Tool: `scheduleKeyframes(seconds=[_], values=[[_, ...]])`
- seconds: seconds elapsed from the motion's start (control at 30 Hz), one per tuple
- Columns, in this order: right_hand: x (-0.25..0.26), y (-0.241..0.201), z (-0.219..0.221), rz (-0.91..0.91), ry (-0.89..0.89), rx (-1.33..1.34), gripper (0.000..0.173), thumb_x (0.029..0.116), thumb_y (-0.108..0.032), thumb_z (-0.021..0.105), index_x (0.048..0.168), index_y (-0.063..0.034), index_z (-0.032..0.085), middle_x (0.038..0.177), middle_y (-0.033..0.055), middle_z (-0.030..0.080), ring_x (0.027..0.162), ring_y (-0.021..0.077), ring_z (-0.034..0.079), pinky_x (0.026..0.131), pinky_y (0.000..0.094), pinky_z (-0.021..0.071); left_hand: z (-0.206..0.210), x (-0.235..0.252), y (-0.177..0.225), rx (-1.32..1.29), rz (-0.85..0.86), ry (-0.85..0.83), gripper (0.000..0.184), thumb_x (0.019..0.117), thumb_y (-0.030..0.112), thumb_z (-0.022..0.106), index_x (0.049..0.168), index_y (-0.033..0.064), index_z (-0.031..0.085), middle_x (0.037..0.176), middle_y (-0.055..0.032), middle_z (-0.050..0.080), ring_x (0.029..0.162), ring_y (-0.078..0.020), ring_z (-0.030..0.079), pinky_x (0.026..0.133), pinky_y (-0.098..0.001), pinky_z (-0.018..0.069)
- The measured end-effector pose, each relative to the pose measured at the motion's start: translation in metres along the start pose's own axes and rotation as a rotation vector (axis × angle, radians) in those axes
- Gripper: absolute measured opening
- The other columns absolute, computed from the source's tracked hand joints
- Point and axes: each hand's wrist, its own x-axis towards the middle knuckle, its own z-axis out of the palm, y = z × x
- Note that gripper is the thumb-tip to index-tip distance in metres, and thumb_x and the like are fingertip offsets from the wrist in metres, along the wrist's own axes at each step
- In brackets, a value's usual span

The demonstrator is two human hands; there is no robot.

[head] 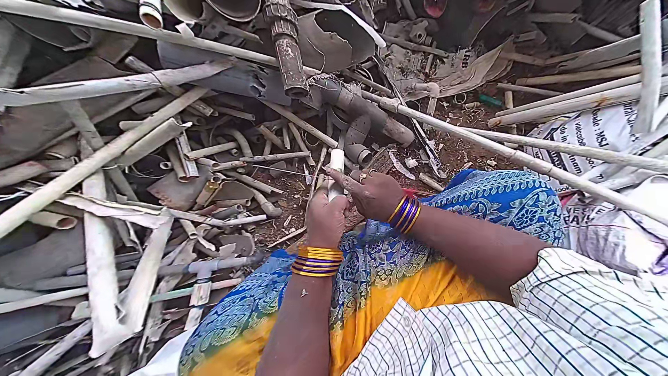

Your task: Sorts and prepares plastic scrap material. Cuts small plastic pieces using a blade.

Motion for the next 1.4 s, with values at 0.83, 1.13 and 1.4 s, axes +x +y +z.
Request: scheduleKeyframes(seconds=[0.83,1.13,1.4], values=[[0.005,-0.004,0.002,0.099,-0.184,0.055,0.058,0.0897,0.002,0.056,0.147,-0.0102,0.058,0.091,0.0212,0.072,0.075,0.0403,0.070,0.061,0.0522,0.0543,-0.007,0.017,-0.018,0.402,0.064,0.063,0.029,0.0913,0.015,0.057,0.115,0.0025,0.066,0.085,-0.0141,0.065,0.077,-0.0287,0.062,0.069,-0.0554,0.0472],[0.002,-0.009,0.004,0.043,-0.198,0.076,0.056,0.0908,0.002,0.057,0.146,-0.0073,0.059,0.096,0.0220,0.072,0.079,0.0409,0.071,0.064,0.0522,0.0553,-0.006,0.008,-0.009,0.534,0.018,0.066,0.019,0.0982,0.015,0.056,0.105,-0.0005,0.064,0.085,-0.0178,0.063,0.081,-0.0335,0.062,0.073,-0.0588,0.0464],[0.007,-0.010,-0.002,0.146,-0.292,0.063,0.059,0.0940,-0.001,0.053,0.152,-0.0126,0.053,0.098,0.0222,0.072,0.081,0.0415,0.070,0.065,0.0539,0.0541,-0.006,0.008,-0.008,0.546,0.054,0.063,0.024,0.0974,0.015,0.056,0.113,-0.0020,0.064,0.089,-0.0222,0.066,0.084,-0.0394,0.064,0.074,-0.0638,0.0471]])
